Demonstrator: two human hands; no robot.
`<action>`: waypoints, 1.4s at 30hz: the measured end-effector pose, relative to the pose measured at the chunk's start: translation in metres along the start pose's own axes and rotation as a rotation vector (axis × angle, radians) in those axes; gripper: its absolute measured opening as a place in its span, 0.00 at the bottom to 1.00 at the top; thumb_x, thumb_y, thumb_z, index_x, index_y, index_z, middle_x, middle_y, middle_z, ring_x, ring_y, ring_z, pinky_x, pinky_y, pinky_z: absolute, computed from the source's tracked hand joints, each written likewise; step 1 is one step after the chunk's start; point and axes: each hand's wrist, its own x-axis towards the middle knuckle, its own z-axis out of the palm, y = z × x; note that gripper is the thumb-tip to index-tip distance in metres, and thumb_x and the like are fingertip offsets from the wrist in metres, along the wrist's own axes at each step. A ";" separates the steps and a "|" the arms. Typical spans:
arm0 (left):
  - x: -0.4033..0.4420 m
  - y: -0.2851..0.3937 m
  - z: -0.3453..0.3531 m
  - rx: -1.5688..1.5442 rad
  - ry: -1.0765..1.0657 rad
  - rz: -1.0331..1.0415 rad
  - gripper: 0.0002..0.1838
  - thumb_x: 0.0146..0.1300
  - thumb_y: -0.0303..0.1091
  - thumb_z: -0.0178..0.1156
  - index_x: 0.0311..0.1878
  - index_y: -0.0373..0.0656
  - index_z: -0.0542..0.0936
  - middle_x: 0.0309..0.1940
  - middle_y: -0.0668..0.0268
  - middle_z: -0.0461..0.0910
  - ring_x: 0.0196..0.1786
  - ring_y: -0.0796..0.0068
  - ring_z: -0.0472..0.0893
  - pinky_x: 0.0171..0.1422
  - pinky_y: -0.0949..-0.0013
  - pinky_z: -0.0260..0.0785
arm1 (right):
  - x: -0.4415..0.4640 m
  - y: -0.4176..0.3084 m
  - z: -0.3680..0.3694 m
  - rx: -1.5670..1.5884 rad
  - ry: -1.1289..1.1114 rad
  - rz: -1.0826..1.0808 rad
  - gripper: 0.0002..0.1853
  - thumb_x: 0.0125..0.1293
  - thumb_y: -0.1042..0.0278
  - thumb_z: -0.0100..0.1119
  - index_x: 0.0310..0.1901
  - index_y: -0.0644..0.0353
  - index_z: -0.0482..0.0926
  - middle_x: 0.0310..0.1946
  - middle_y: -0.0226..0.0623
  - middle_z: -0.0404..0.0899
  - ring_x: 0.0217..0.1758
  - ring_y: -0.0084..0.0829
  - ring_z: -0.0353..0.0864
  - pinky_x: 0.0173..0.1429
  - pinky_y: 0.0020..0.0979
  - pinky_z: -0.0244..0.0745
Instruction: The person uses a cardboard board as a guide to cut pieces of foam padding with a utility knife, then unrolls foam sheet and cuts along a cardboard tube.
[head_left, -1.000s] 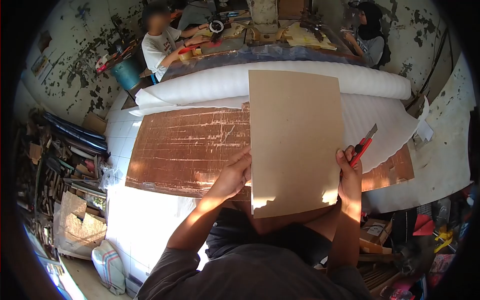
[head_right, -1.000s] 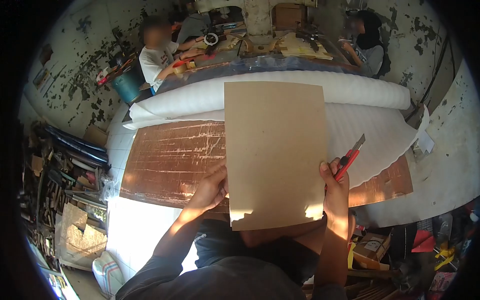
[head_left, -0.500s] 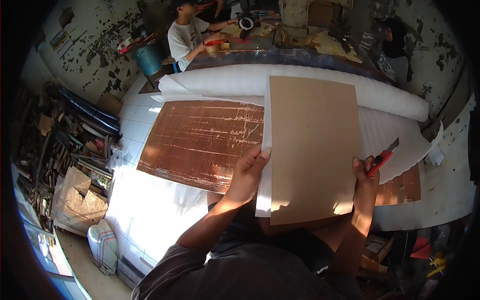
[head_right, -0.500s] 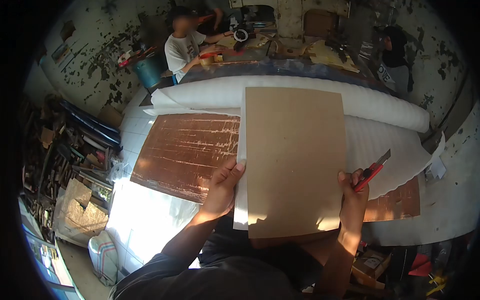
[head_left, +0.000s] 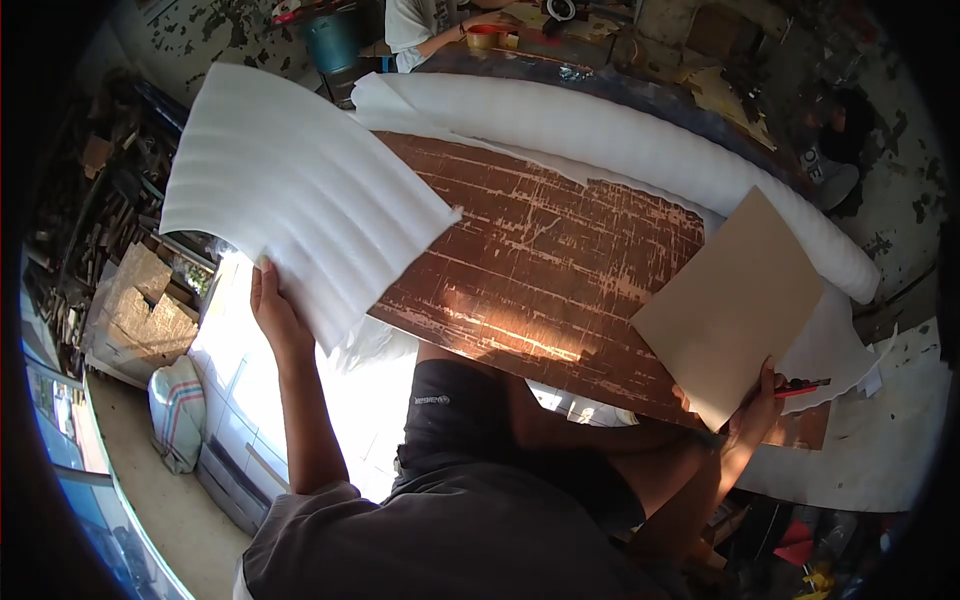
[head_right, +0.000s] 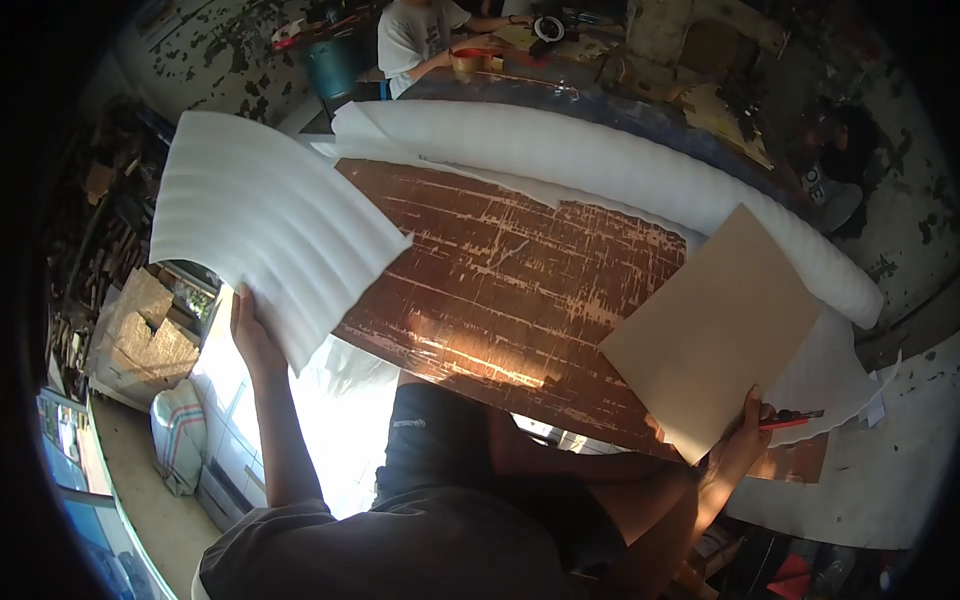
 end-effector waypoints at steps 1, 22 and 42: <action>0.027 -0.014 -0.035 -0.021 0.110 0.043 0.24 0.80 0.37 0.52 0.71 0.30 0.71 0.60 0.53 0.80 0.61 0.65 0.81 0.68 0.64 0.74 | 0.002 0.001 -0.004 -0.049 0.007 -0.005 0.22 0.72 0.70 0.69 0.27 0.46 0.63 0.26 0.21 0.70 0.30 0.16 0.70 0.38 0.24 0.70; 0.048 -0.356 -0.321 -0.116 0.890 -0.502 0.21 0.77 0.37 0.57 0.68 0.41 0.69 0.60 0.54 0.78 0.59 0.55 0.81 0.55 0.54 0.82 | 0.038 0.001 -0.054 -0.557 -0.277 0.037 0.27 0.82 0.55 0.54 0.68 0.72 0.70 0.63 0.43 0.73 0.67 0.34 0.73 0.72 0.39 0.69; 0.168 -0.139 -0.200 0.482 0.588 0.427 0.26 0.72 0.35 0.60 0.68 0.31 0.70 0.58 0.44 0.80 0.61 0.53 0.80 0.68 0.52 0.73 | 0.000 -0.007 -0.011 0.112 -0.055 0.157 0.16 0.78 0.64 0.62 0.28 0.50 0.71 0.34 0.29 0.78 0.45 0.24 0.81 0.52 0.31 0.80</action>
